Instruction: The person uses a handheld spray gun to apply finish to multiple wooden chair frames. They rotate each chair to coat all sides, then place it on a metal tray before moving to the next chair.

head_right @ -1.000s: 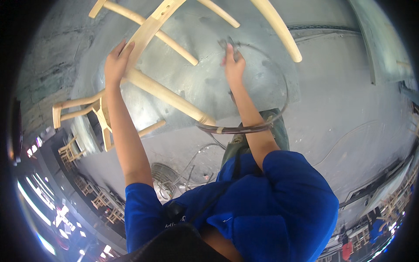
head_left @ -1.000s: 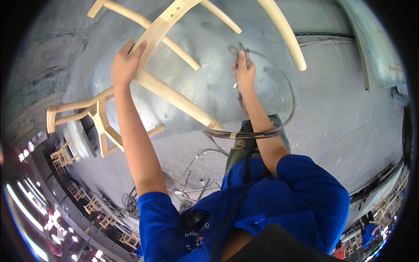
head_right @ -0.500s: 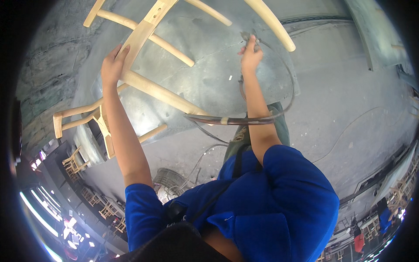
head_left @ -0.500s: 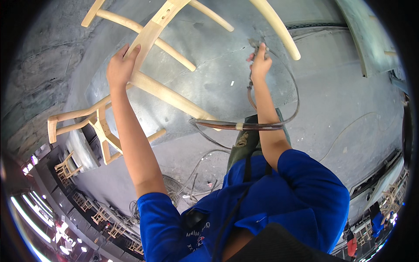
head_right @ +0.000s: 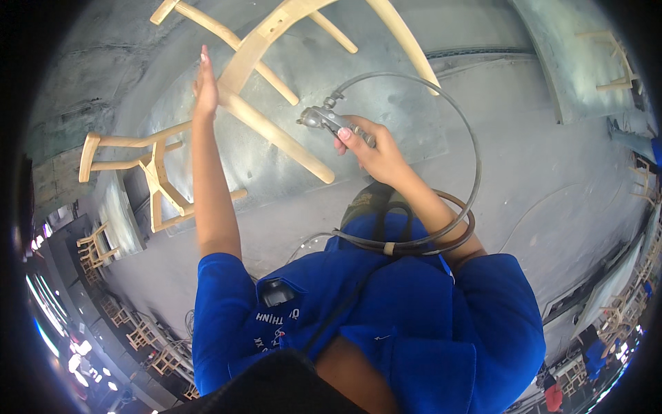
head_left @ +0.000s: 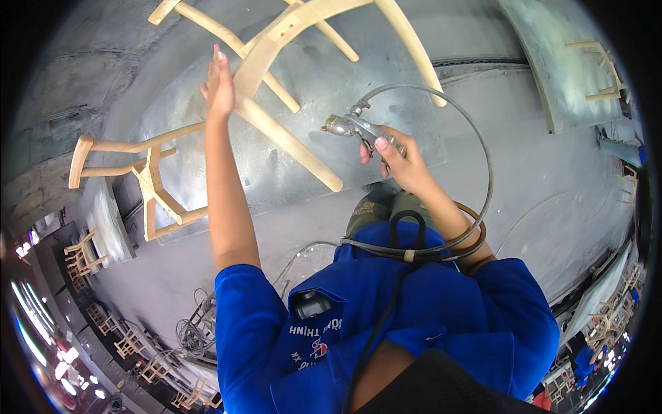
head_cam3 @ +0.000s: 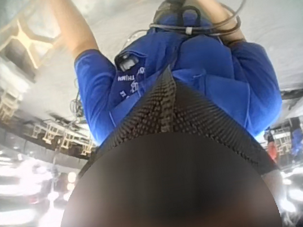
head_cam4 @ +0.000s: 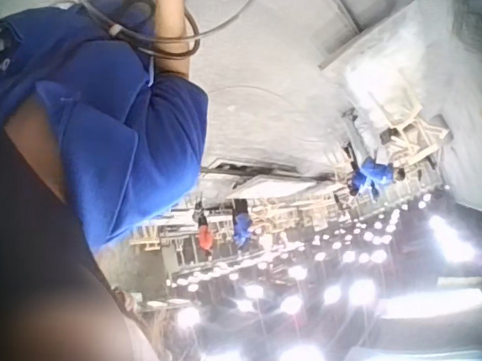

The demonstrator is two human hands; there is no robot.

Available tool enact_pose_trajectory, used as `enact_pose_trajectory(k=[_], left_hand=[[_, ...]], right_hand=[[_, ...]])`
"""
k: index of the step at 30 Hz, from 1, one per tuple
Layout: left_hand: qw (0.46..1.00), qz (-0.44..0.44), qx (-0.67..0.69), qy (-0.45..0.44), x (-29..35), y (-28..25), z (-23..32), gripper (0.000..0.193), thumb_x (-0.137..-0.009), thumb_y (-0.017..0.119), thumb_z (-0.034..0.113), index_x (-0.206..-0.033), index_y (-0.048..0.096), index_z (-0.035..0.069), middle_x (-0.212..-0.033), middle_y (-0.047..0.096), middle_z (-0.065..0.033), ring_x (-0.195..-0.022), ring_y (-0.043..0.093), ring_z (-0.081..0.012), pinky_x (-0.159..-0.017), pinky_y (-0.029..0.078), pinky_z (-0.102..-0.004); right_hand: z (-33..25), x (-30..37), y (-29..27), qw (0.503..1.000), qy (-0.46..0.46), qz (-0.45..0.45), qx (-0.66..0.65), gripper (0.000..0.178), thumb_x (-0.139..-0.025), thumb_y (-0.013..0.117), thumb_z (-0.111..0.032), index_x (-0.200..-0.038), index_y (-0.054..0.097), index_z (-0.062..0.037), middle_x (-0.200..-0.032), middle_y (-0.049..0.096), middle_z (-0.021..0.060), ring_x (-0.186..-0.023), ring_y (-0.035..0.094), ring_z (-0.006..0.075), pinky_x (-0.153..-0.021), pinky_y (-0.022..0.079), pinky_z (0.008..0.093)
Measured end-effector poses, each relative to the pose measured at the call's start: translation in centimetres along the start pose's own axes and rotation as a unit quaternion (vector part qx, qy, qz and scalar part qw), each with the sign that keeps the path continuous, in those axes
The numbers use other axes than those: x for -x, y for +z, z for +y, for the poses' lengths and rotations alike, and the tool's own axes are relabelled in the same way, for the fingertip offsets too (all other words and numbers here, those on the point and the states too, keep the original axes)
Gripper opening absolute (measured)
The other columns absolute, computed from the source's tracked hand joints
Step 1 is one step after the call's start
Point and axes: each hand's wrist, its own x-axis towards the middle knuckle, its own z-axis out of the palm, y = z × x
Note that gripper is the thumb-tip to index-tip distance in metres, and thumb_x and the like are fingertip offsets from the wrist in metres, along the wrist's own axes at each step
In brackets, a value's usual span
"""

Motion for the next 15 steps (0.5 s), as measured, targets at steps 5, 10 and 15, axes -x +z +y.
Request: enact_pose_trajectory(k=[5, 10, 15], left_hand=[[0.995, 0.094, 0.026, 0.016, 5.5, 2.3, 1.1, 0.076, -0.104, 0.013, 0.064, -0.164, 0.015, 0.017, -0.169, 0.019, -0.0129, -0.157, 0.01, -0.0297, -0.121, -0.007, -0.0583], [0.991, 0.126, -0.022, 0.027, 9.6, 5.2, 1.5, 0.073, -0.105, 0.017, 0.061, -0.163, 0.019, 0.017, -0.167, 0.024, -0.0145, -0.157, 0.012, -0.0306, -0.12, -0.006, -0.0596], [0.986, 0.132, -0.099, 0.027, 12.9, 7.5, 1.5, 0.07, -0.105, 0.024, 0.059, -0.161, 0.029, 0.017, -0.162, 0.035, -0.0156, -0.154, 0.021, -0.0321, -0.12, -0.002, -0.0612]], right_hand=[[-3.9, 0.9, -3.2, 0.998, -0.011, 0.062, 0.019, 0.051, -0.099, 0.06, -0.051, -0.105, 0.069, -0.001, -0.077, 0.066, 0.0022, -0.06, 0.056, 0.0053, -0.045, 0.038, 0.0226], [-6.6, 5.6, -9.6, 0.974, -0.051, 0.205, 0.075, 0.054, -0.1, 0.056, -0.054, -0.101, 0.069, -0.0018, -0.076, 0.066, 0.0027, -0.057, 0.052, 0.0052, -0.046, 0.037, 0.0228], [-8.7, 11.4, -14.6, 0.954, -0.151, 0.256, 0.034, 0.063, -0.105, 0.041, -0.054, -0.105, 0.067, 0.0023, -0.079, 0.066, 0.0087, -0.065, 0.06, 0.0127, -0.046, 0.037, 0.0243]])
